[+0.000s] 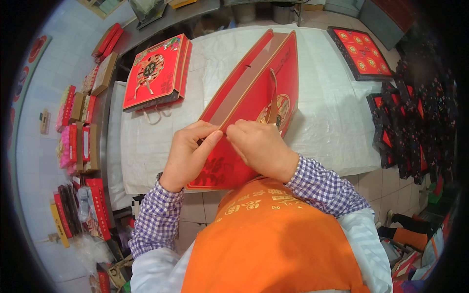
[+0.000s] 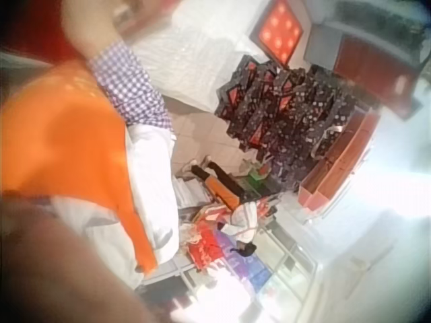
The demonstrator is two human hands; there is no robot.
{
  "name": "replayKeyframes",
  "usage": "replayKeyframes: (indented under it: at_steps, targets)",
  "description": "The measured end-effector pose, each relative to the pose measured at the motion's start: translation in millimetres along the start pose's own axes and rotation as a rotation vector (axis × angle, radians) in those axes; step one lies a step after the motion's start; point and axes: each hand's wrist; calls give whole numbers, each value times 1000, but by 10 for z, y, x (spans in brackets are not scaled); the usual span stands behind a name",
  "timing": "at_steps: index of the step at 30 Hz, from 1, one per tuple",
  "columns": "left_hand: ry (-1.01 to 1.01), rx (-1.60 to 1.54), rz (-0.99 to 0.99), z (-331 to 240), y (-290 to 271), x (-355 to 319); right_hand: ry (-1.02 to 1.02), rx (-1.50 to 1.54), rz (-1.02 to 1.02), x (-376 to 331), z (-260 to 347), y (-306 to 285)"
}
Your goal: The person assembles red gift boxes by inserting smaller inner boxes into larger outer boxes and securing them with ribbons. The person repeatedly picks up inner boxes, places them into outer boxes, and ties ribbons to close the packages.
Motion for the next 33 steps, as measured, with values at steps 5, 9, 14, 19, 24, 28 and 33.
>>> replayKeyframes:
  at_steps: [5, 9, 14, 19, 24, 28, 33]
  targets:
    - [34, 39, -28, -25, 45, -4, -27, -111, -20, -24, 32, -16]
    - [39, 70, -30, -81, 85, 6, -22, -151, -22, -49, 65, -45]
    - [45, 54, -46, -93, 107, -16, 75, 36, -55, -54, 49, -38]
    - [58, 52, -16, -162, 168, -2, 197, 243, -105, -78, 26, -17]
    - [-11, 19, 59, -157, 119, 19, 242, 232, -58, -106, 4, -58]
    - [-160, -319, 88, -37, 177, 60, 342, 256, 54, -89, -31, -205]
    - [-401, -687, 80, 44, 261, 62, 430, 409, 137, 18, 14, -248]
Point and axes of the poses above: each hand's wrist, its own x-axis towards the middle knuckle, its own y-axis out of the palm, z = x × y, and after that the axes turned 4 degrees about y, right-handed
